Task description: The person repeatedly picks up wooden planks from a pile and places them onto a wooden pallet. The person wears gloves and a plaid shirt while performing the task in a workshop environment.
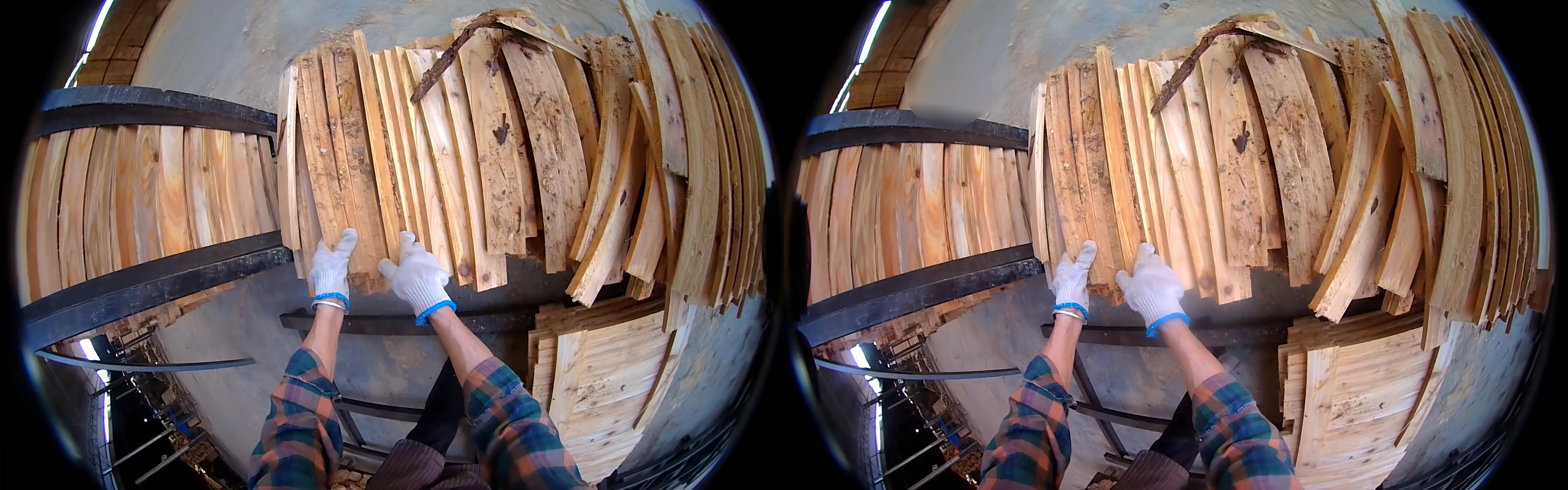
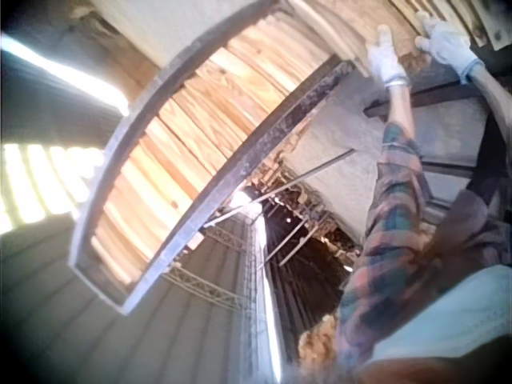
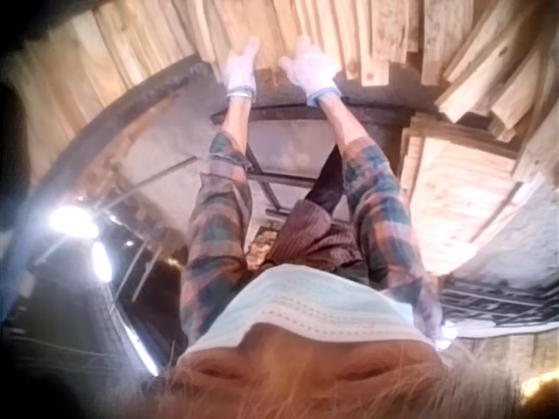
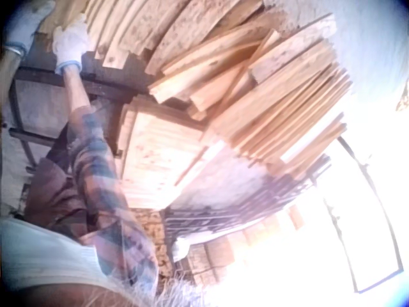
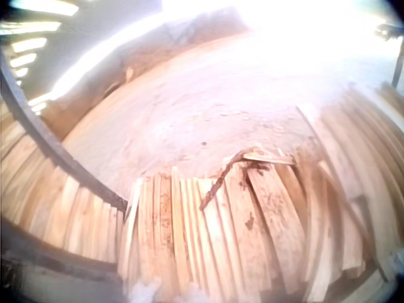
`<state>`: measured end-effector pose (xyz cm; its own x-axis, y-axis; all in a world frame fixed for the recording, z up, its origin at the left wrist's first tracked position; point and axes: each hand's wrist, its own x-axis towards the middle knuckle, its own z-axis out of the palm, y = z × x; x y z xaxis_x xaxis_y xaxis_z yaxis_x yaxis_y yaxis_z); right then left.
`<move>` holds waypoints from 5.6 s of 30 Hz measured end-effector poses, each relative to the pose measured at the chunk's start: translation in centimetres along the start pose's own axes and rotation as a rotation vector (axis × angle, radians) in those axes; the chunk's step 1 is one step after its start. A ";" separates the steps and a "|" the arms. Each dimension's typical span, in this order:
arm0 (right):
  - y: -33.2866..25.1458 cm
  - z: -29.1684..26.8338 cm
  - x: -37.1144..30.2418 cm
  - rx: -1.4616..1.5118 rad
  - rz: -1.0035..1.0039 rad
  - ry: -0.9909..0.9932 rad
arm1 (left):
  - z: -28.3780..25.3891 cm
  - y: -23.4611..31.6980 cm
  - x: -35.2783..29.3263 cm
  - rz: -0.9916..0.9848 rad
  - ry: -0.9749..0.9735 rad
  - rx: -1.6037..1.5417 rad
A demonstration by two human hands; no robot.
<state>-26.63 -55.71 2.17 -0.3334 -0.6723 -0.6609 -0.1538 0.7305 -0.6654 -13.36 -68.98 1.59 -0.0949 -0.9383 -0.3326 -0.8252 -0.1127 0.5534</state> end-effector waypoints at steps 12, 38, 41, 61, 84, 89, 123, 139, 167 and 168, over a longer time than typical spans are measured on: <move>13.4 5.3 -9.5 0.741 0.125 0.028 | -2.7 -8.2 -13.9 -0.371 -0.297 -0.089; 21.5 -6.3 -31.7 0.968 -0.242 0.166 | 1.7 3.8 -35.4 0.179 -0.744 -0.449; 27.9 -6.1 -37.6 1.277 -0.351 0.404 | 8.2 6.7 -39.3 0.425 -1.071 -0.422; 55.9 13.0 -54.5 2.044 -0.234 1.423 | 31.9 -2.5 -59.2 1.903 -0.500 0.338; 78.2 34.7 -85.2 1.063 1.214 1.286 | 31.7 -0.9 -56.7 1.936 -0.300 0.778; 76.2 33.2 -82.0 0.656 1.421 1.193 | 32.0 0.5 -53.9 1.961 -0.361 0.703; 55.7 5.7 -44.4 1.748 0.125 1.019 | 33.1 5.7 -49.7 0.697 -1.657 0.481; 51.1 5.0 -42.0 2.014 0.121 1.365 | 32.3 3.7 -51.5 0.947 -1.262 0.517; 52.5 6.3 -48.7 1.944 0.187 1.557 | 31.1 -0.7 -57.2 1.928 -0.828 0.959; 52.2 6.0 -48.7 1.899 0.231 1.512 | 31.2 -0.5 -55.5 1.950 -0.893 0.755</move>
<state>-12.85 14.46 -2.49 -0.4946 0.4929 -0.7158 0.3143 -0.6664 -0.6761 -25.07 -6.66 -4.04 -0.7466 0.6378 -0.1891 0.5738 0.7612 0.3021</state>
